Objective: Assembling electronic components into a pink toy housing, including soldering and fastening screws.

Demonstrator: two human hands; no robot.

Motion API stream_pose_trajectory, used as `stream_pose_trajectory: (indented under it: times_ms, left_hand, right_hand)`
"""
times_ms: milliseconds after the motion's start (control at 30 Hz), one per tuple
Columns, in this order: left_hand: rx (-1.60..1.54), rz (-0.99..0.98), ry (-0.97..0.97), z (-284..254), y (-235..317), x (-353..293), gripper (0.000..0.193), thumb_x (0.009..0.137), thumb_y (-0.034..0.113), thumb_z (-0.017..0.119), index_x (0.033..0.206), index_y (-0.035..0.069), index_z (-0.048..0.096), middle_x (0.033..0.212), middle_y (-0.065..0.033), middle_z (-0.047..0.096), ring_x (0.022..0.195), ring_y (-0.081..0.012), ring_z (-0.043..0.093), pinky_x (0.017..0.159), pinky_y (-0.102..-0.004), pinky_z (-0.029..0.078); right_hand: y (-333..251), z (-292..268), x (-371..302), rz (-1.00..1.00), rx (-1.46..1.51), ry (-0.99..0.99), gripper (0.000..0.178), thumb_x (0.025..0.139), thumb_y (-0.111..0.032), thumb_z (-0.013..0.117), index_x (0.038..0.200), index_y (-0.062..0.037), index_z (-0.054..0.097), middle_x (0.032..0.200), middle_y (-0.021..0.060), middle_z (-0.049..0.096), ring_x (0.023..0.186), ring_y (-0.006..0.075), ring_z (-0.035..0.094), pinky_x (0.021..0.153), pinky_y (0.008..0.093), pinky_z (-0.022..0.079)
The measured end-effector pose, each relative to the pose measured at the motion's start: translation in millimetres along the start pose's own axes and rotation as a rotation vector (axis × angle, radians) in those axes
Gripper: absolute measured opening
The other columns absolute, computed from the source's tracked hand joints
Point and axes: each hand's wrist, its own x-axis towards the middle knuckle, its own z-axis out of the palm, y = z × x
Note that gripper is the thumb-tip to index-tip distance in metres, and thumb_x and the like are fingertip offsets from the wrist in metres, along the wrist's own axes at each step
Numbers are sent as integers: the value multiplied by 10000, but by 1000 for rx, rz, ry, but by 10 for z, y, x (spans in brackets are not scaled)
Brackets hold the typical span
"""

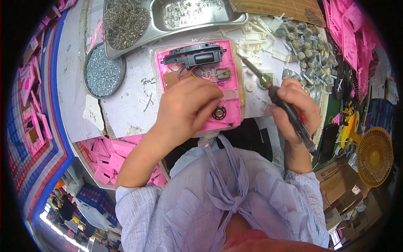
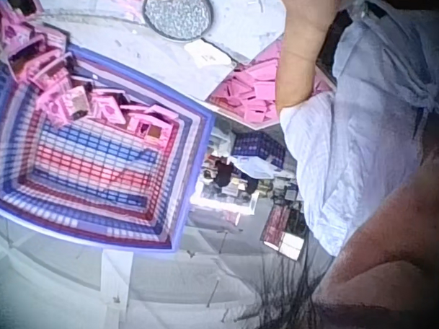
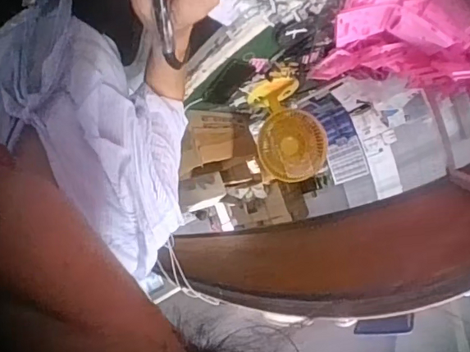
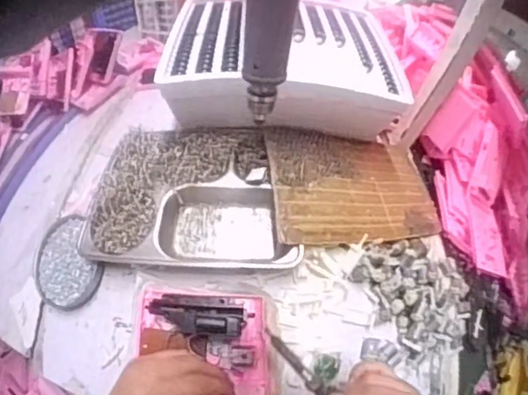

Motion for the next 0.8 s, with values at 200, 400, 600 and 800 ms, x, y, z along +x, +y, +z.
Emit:
stream_pose_trajectory:
  times_ms: [200,400,600,800]
  left_hand:
    - [-328,-353,64,19,21,12,85,868,25,751,948,5,730,814,-103,732,650,-134,673,611,-283,531]
    - [-308,-417,21,-29,36,24,96,868,33,757,950,-5,725,773,-78,715,619,-105,626,580,-267,493]
    - [-352,-462,15,-20,52,23,89,883,17,744,962,-9,712,794,-59,691,657,-90,609,597,-255,483]
    - [-125,-168,-42,-52,23,33,140,852,-8,738,987,-5,702,914,-88,670,799,-172,651,695,-300,517]
  right_hand:
    - [-18,390,-85,360,207,91,495,773,42,812,1242,-41,680,1052,115,716,860,214,687,768,302,543]
    - [76,749,172,44,106,42,596,765,110,759,1321,-57,624,990,91,691,815,229,660,722,300,537]
    - [90,765,134,9,10,92,623,740,128,751,1318,-67,620,929,96,663,780,216,638,668,298,517]
    - [-10,394,22,28,-34,5,536,728,-14,839,1233,-12,661,919,111,675,760,227,625,677,314,495]
